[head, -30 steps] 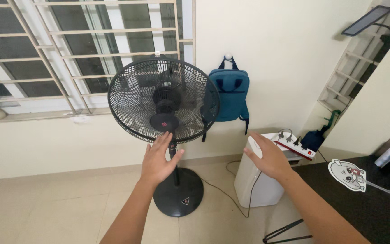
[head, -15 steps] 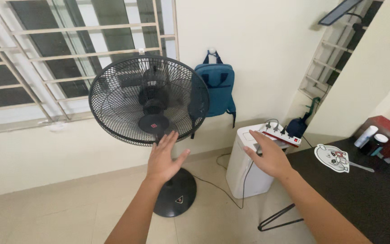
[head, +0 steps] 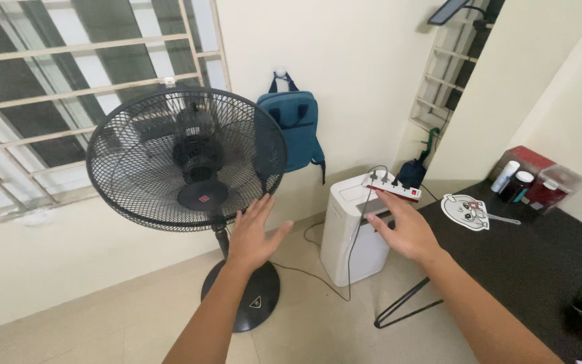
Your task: The person unplugs a power strip, then removes the front grill and fan blade from a standing fan. They place the grill and blade on a nearby table. The person then reattaches the fan blade to the motor shaft.
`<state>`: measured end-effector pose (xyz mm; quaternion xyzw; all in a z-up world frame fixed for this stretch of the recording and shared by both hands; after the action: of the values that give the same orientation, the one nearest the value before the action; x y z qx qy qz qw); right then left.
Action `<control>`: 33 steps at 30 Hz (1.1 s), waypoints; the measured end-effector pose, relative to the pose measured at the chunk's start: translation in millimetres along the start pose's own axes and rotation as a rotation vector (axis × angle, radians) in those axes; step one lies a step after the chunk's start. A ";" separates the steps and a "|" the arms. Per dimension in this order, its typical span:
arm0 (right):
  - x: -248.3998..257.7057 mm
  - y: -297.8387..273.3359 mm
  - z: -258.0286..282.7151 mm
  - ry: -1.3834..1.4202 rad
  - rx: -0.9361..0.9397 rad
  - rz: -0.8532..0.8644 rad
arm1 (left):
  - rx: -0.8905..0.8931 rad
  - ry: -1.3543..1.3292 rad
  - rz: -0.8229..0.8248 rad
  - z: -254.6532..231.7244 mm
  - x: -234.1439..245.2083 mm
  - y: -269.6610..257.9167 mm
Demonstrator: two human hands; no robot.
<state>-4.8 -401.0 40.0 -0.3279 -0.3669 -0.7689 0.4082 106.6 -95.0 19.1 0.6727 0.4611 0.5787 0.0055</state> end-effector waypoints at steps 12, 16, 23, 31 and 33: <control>16.0 30.4 -59.7 -0.055 -0.133 -0.041 | -0.057 -0.121 0.039 -29.6 -67.2 63.5; 17.5 60.2 -87.5 -0.034 -0.158 -0.031 | -0.075 -0.138 0.050 -45.9 -95.5 99.5; 22.5 132.9 -139.0 -0.027 -0.059 -0.038 | -0.062 -0.156 0.066 -63.7 -145.2 169.9; 30.4 204.3 -185.7 0.027 -0.043 -0.003 | -0.050 -0.126 0.053 -71.0 -194.1 236.6; 29.9 217.6 -189.8 0.028 -0.010 -0.019 | -0.062 -0.131 0.035 -71.3 -202.3 249.6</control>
<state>131.8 -657.0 30.7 -0.3155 -0.3602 -0.7793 0.4042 223.2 -402.7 21.3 0.7167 0.4295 0.5475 0.0464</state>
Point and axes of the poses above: each hand's wrist, its own y-axis towards the middle knuckle, its own x-axis out of the back of the hand, z = x × y, the point moved 7 cm from there along y, towards the middle knuckle, and after that the axes turned 15 degrees about -x, right-handed, at the moved point
